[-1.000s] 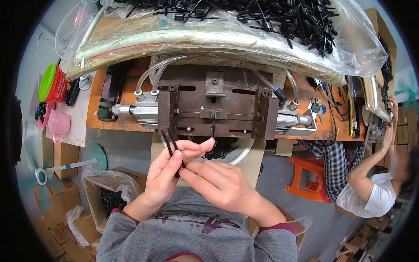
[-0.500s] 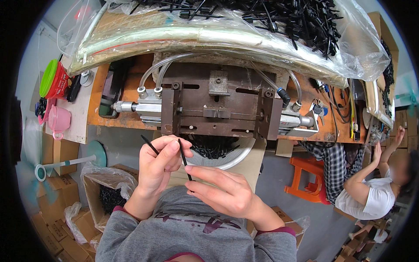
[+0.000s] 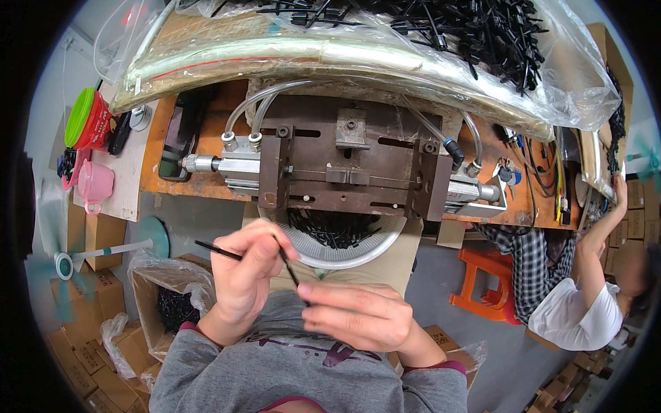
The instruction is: Assembling small black plastic components using a mechanical press on a workshop workbench.
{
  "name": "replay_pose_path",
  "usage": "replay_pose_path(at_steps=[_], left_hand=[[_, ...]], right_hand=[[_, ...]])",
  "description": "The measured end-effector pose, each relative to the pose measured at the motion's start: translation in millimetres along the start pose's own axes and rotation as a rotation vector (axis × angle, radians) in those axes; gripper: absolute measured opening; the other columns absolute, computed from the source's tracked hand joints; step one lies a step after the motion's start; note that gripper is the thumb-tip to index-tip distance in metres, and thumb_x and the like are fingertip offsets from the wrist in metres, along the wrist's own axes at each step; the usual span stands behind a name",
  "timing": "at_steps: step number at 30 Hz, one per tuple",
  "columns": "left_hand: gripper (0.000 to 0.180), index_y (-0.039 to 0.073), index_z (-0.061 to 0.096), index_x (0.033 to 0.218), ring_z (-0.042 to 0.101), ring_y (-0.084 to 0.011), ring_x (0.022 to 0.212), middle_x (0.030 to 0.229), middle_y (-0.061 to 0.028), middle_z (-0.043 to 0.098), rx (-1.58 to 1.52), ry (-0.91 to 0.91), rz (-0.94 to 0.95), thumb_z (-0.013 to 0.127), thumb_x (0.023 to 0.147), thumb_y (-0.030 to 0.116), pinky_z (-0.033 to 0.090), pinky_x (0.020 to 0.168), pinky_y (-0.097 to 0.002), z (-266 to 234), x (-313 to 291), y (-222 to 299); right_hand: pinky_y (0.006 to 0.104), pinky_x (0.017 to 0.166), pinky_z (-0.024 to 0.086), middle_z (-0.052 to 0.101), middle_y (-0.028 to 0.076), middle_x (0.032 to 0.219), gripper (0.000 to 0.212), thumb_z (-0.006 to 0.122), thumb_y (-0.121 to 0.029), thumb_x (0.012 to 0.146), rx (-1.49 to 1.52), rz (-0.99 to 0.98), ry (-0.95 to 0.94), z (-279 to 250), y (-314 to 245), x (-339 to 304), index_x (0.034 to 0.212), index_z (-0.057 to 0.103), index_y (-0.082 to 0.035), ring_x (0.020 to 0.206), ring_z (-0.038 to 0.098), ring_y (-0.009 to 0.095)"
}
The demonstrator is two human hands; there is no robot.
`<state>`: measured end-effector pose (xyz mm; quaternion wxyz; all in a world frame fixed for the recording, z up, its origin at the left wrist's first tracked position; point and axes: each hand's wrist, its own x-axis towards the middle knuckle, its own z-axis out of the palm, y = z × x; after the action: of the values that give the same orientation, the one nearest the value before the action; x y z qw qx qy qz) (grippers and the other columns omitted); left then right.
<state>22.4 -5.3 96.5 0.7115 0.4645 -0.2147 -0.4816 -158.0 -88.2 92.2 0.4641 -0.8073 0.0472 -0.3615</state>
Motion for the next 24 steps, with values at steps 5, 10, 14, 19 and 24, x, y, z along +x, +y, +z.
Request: replay_pose_path(at_steps=[5,10,14,19,24], left_hand=[[0.021,-0.004,0.07,0.099,0.039,-0.0007,0.055,0.085,-0.0071,0.07,-0.045,0.045,0.026,0.063,0.097,0.015,0.029,0.05,-0.018,-7,3,2],[0.025,-0.003,0.066,0.097,0.033,-0.0015,0.053,0.085,-0.0111,0.068,-0.033,0.001,-0.075,0.064,0.098,0.022,0.026,0.048,-0.0188,0,3,-5],[0.026,-0.004,0.067,0.098,0.035,-0.0015,0.053,0.085,-0.0104,0.069,-0.006,0.0,-0.056,0.065,0.098,0.022,0.027,0.048,-0.0187,2,2,-7],[0.02,-0.002,0.073,0.1,0.043,-0.0012,0.058,0.088,-0.0057,0.071,0.013,-0.032,-0.053,0.065,0.097,0.016,0.032,0.053,-0.0182,-1,1,-9],[0.019,-0.002,0.073,0.1,0.046,-0.0012,0.06,0.088,-0.006,0.071,-0.026,-0.053,-0.09,0.065,0.097,0.016,0.032,0.053,-0.018,-1,2,-11]], right_hand=[[0.0356,0.074,0.063,0.071,0.018,0.109,0.028,0.086,-0.008,0.067,-0.004,0.053,-0.005,2,-3,-6,0.092,0.075,-0.001,0.09,0.074,0.031],[0.0355,0.072,0.063,0.071,0.018,0.108,0.03,0.088,-0.011,0.066,-0.075,0.027,-0.015,3,-3,-2,0.091,0.075,-0.001,0.088,0.074,0.031],[0.0351,0.074,0.062,0.07,0.019,0.111,0.031,0.087,-0.009,0.067,-0.073,0.028,0.008,5,0,-2,0.094,0.075,-0.001,0.089,0.074,0.03],[0.035,0.075,0.062,0.07,0.018,0.115,0.032,0.084,-0.005,0.068,-0.083,0.037,0.004,5,-2,0,0.098,0.075,0.0,0.09,0.073,0.028],[0.0354,0.076,0.063,0.069,0.018,0.115,0.03,0.084,-0.004,0.068,-0.138,0.049,0.019,7,-2,-3,0.097,0.075,0.001,0.091,0.073,0.028]])
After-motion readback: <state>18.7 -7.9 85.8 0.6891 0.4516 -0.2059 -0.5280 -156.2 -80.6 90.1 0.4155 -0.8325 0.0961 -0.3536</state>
